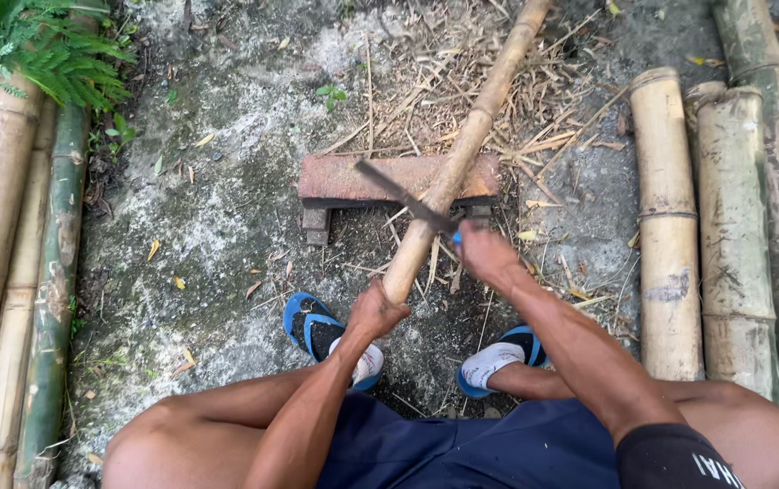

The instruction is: The person sits on the ground and uses a machete to shave the outer layer off a bamboo pole resting on a brick. The person repeatedly strikes the bamboo to remove thin strips, rotating the pole to work on different sides.

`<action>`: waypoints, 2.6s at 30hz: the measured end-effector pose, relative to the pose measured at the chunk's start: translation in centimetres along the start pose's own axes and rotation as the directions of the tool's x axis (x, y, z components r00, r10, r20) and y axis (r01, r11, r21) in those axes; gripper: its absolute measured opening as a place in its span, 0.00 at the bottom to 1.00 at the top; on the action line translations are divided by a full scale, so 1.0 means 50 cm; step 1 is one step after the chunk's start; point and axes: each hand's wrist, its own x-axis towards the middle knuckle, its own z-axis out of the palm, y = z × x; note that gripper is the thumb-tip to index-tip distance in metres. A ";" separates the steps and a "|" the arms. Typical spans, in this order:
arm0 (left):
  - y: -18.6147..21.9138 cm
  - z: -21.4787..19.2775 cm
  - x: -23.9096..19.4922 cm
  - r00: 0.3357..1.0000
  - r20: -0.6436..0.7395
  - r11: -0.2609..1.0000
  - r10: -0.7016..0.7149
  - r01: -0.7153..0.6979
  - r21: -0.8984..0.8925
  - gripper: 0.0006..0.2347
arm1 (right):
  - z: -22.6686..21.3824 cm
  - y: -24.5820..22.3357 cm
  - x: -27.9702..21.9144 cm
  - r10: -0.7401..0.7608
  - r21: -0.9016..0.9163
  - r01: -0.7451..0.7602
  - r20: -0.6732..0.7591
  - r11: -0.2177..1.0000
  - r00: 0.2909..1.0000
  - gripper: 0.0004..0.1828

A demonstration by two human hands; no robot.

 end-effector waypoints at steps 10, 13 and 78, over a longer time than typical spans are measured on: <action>0.015 -0.008 -0.048 0.999 -0.034 0.996 0.000 0.003 0.086 0.32 | -0.128 0.051 -0.033 0.259 0.152 -0.244 -0.090 0.958 0.962 0.14; 0.016 -0.012 -0.047 1.000 -0.001 1.000 -0.026 0.026 0.017 0.32 | -0.146 0.048 -0.029 0.213 0.185 -0.187 -0.136 0.965 0.967 0.15; -0.120 0.056 0.088 0.874 0.471 0.617 0.120 0.306 -0.725 0.14 | 0.066 0.005 -0.047 -0.055 0.001 0.057 -0.223 0.998 0.973 0.15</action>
